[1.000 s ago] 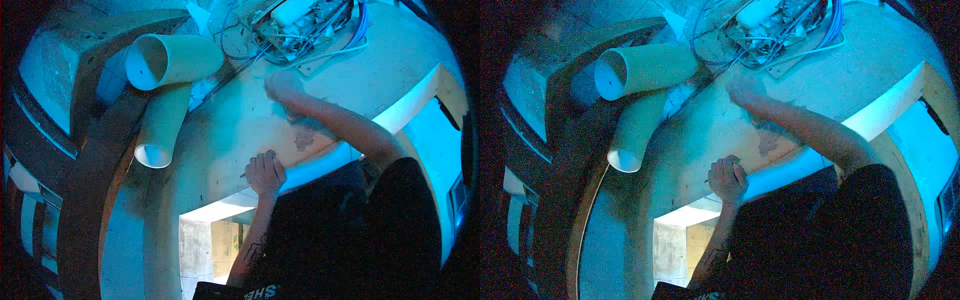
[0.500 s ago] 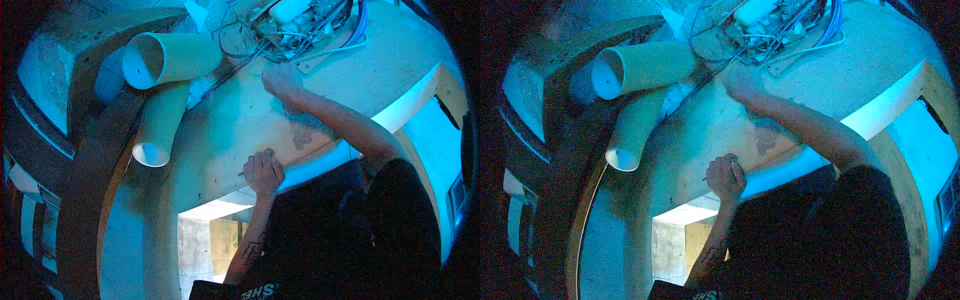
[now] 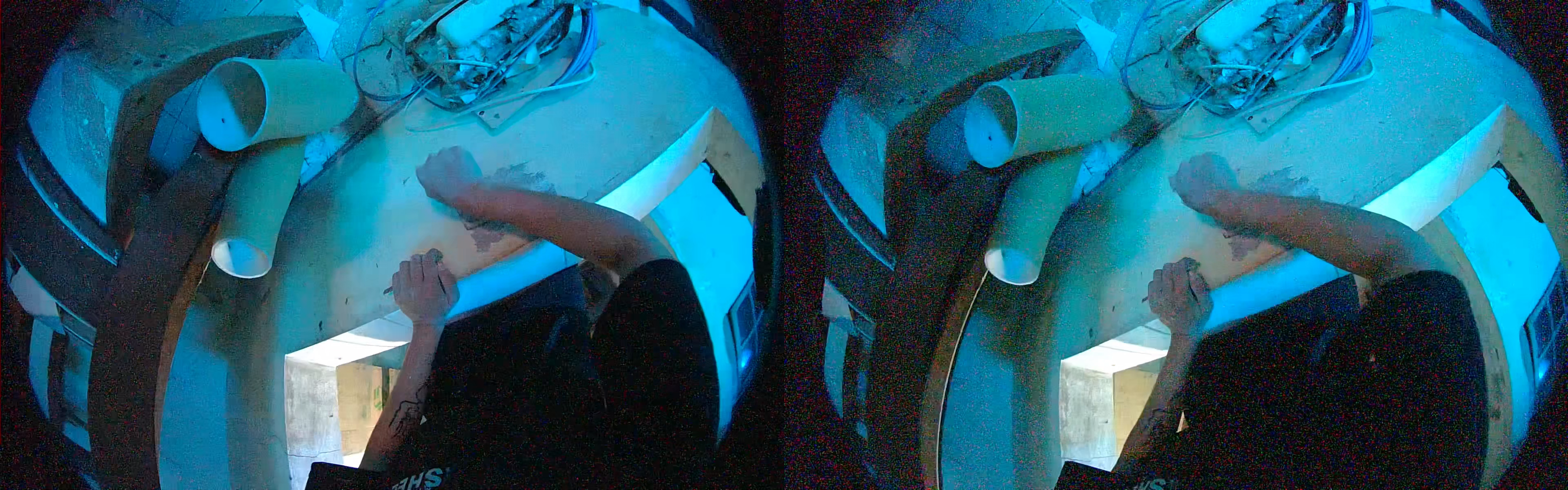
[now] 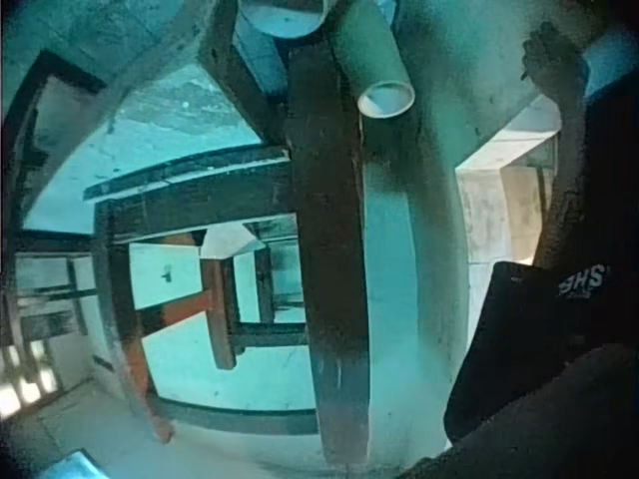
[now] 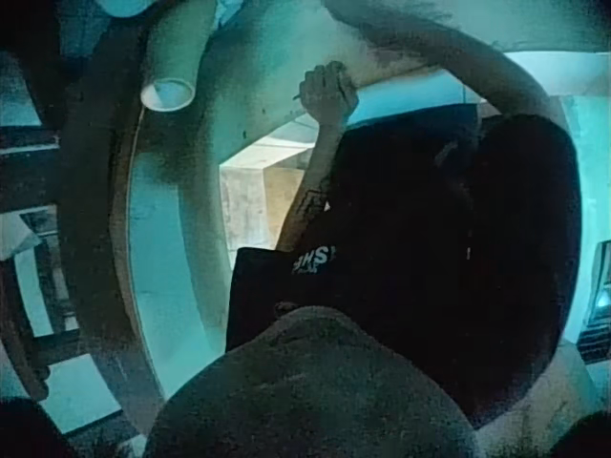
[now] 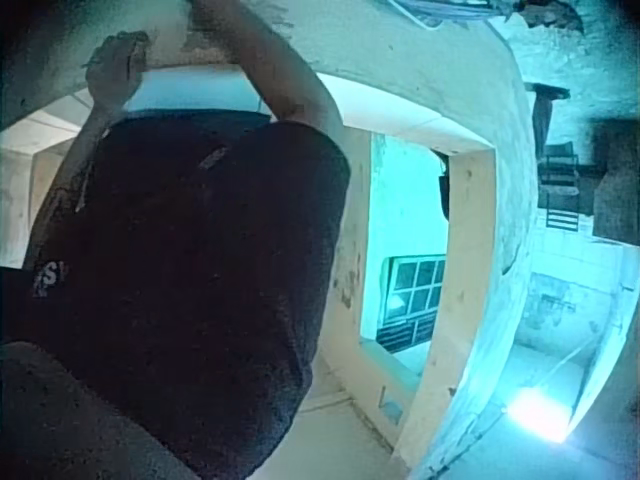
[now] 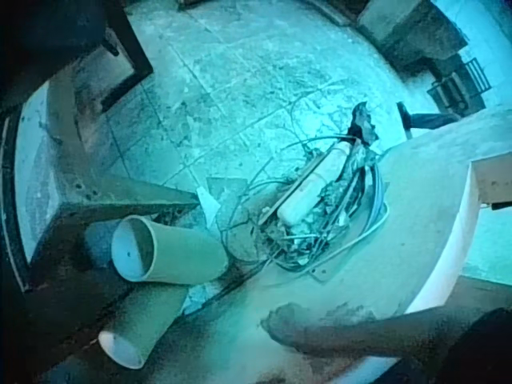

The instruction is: Scrape and smooth a small area on a wall or counter surface using a scraper tool.

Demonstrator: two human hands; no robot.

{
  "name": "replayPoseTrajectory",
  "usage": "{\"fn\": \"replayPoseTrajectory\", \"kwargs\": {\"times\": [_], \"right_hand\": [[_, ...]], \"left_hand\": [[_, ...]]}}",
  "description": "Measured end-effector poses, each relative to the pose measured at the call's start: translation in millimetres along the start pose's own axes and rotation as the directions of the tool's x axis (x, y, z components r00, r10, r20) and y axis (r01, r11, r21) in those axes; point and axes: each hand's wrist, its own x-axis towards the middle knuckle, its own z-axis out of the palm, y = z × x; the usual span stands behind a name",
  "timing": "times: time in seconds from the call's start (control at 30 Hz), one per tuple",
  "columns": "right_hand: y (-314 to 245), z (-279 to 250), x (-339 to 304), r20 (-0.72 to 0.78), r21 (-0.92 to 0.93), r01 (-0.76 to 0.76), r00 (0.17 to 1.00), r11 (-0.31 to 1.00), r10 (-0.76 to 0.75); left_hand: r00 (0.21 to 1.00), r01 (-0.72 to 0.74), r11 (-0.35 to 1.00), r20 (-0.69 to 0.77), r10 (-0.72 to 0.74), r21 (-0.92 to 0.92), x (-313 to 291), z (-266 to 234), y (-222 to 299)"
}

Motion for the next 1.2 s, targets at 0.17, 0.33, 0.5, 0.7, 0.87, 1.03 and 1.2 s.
{"fn": "replayPoseTrajectory", "kwargs": {"times": [0.17, 0.33, 0.5, 0.7, 0.87, 1.03, 1.2], "right_hand": [[5.0, 7.3, 11.5, 0.075, 0.007, -0.14, 0.987, 0.99, 0.139], [42.7, -13.7, 13.2, 0.059, 0.173, -0.337, 0.942, 0.926, 0.332], [-10.1, -15.2, 18.4, 0.187, 0.104, -0.037, 0.982, 0.994, 0.017], [2.3, 1.0, 19.5, 0.116, 0.04, -0.068, 0.991, 0.997, 0.063], [15.2, -26.4, 40.0, 0.054, 0.047, -0.208, 0.977, 0.977, 0.205], [37.7, 23.4, 34.6, -0.094, 0.137, -0.329, 0.935, 0.935, 0.342], [23.1, -19.1, 51.4, -0.045, 0.062, -0.148, 0.987, 0.987, 0.151]], "left_hand": [[0.999, 0.006, 0.999, 0.033, -0.007, 0.033, 3.9, -14.1, 4.2], [1.0, -0.012, 0.999, 0.019, 0.012, -0.032, 1.2, 2.5, 8.2], [1.0, 0.007, 0.999, 0.0, -0.007, 0.038, -2.0, -13.8, -4.9], [0.999, 0.02, 0.999, 0.038, -0.021, 0.026, 0.8, -11.4, 1.8], [0.999, 0.005, 1.0, 0.038, -0.005, 0.005, 3.2, -11.4, 0.8], [1.0, 0.011, 1.0, 0.021, -0.01, -0.022, 2.2, -7.1, -0.7], [0.999, 0.04, 0.999, 0.036, -0.04, -0.011, 6.5, -16.5, -1.7]]}}
